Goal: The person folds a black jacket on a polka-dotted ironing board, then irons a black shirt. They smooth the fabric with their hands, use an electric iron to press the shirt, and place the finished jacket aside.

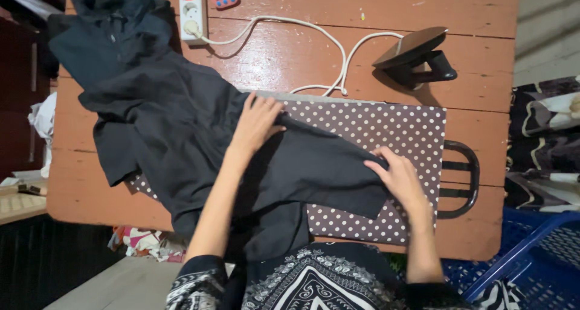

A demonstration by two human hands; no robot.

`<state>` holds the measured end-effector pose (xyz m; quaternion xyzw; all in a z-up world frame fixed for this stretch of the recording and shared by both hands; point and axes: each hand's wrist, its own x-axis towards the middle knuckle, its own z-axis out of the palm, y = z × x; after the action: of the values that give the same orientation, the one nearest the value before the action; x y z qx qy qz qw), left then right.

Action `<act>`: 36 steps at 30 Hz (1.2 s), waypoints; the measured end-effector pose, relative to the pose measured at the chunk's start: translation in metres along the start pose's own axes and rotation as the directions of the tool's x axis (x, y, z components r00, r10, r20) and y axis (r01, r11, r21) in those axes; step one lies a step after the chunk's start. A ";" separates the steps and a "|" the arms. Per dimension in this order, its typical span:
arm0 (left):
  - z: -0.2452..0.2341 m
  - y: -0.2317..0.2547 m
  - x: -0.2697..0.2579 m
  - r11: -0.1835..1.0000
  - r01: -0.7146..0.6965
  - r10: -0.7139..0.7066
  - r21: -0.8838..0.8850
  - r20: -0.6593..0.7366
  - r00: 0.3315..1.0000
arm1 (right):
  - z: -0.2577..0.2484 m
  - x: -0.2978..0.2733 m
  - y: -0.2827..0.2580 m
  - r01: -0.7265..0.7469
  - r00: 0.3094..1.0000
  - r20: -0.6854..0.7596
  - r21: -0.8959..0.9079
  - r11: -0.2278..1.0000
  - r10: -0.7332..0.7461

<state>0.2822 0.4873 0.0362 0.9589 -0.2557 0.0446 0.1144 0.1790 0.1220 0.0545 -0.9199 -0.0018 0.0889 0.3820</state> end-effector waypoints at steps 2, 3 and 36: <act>-0.012 -0.016 0.004 0.993 0.076 -0.063 -0.087 0.141 0.988 | -0.024 -0.001 0.014 -0.025 0.995 0.096 -0.009 1.000 0.026; -0.019 -0.025 0.007 0.992 0.009 0.004 -0.127 0.102 0.995 | -0.033 -0.003 0.022 -0.026 0.996 0.083 0.017 1.000 0.025; 0.024 0.064 -0.006 0.926 0.375 -0.367 0.030 -0.149 0.918 | 0.046 0.015 0.029 -0.241 0.888 -0.427 -0.120 0.963 0.169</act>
<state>0.2456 0.4305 0.0250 0.9873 -0.0590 0.0970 0.1108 0.1840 0.1346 -0.0003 -0.9418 0.1689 -0.0679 0.2826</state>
